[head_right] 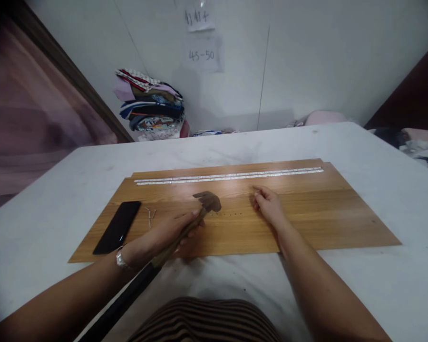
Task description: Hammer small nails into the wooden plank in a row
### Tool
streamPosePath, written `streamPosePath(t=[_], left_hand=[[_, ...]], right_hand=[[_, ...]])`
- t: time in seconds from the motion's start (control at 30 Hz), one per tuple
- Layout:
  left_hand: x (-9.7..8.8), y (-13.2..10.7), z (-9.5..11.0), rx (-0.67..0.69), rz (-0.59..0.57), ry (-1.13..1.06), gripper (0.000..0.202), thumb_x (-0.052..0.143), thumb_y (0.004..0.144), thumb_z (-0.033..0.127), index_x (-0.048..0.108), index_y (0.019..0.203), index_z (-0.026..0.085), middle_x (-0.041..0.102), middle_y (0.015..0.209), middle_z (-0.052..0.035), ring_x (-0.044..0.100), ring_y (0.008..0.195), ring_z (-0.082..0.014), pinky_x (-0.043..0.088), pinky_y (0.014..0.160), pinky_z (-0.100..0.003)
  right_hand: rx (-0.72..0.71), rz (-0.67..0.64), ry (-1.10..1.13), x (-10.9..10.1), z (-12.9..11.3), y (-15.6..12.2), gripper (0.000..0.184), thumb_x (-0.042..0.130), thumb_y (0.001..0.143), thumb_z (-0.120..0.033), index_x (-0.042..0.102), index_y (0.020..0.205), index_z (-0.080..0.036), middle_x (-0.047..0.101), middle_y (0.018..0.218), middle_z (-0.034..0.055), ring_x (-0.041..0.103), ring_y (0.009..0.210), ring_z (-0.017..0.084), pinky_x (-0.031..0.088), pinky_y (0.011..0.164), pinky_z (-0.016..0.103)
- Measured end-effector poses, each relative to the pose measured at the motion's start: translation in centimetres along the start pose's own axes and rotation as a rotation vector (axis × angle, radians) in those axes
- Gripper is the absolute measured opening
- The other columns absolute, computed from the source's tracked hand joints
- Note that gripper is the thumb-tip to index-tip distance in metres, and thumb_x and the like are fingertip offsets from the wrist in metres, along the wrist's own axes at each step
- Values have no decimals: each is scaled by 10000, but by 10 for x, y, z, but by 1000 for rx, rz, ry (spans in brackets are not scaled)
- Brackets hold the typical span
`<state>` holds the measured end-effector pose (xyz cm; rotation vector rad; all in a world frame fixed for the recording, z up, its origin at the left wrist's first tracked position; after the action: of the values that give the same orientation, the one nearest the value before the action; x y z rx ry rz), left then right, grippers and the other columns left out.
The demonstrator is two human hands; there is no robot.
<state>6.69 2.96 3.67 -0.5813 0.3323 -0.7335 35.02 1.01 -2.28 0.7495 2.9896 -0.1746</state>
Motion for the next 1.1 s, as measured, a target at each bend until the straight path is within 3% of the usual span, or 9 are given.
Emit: streamPosePath(t=[0.3, 0.6, 0.87, 1.1], left_hand=[[7, 7, -9, -3, -3, -30, 530, 419, 846, 655, 574, 915, 153, 469, 627, 21, 386, 489, -78, 277, 432, -230], [3, 1, 0, -7, -27, 30, 574, 389, 845, 681, 584, 972, 156, 469, 664, 27, 407, 516, -71, 282, 457, -225], [7, 8, -9, 5, -25, 4, 547, 395, 858, 653, 570, 944, 142, 453, 641, 33, 391, 491, -70, 292, 451, -237], [1, 3, -1, 10, -15, 40, 581, 379, 848, 684, 578, 973, 153, 466, 667, 30, 415, 508, -71, 307, 446, -219]], right_hand=[[-10, -6, -9, 0, -2, 0, 447, 591, 654, -360, 641, 1034, -130, 542, 535, -43, 466, 430, 92, 328, 412, 219], [-15, -10, -10, 0, 1, 1, 478, 591, 654, -383, 635, 1052, -123, 537, 522, -51, 462, 422, 88, 329, 411, 214], [-8, -22, -29, -1, -1, 1, 482, 581, 655, -380, 627, 1060, -123, 533, 536, -47, 476, 437, 98, 326, 420, 223], [-8, -16, -40, -1, 1, 1, 472, 569, 668, -363, 632, 1070, -124, 539, 538, -45, 470, 436, 92, 335, 420, 217]])
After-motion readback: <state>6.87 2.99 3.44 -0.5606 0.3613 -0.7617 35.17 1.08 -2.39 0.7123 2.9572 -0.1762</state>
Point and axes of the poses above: each hand's wrist, its own y-axis towards the middle knuckle, its own x-axis out of the palm, z = x × y, the point moved 5 cm from there along y, towards the middle knuckle
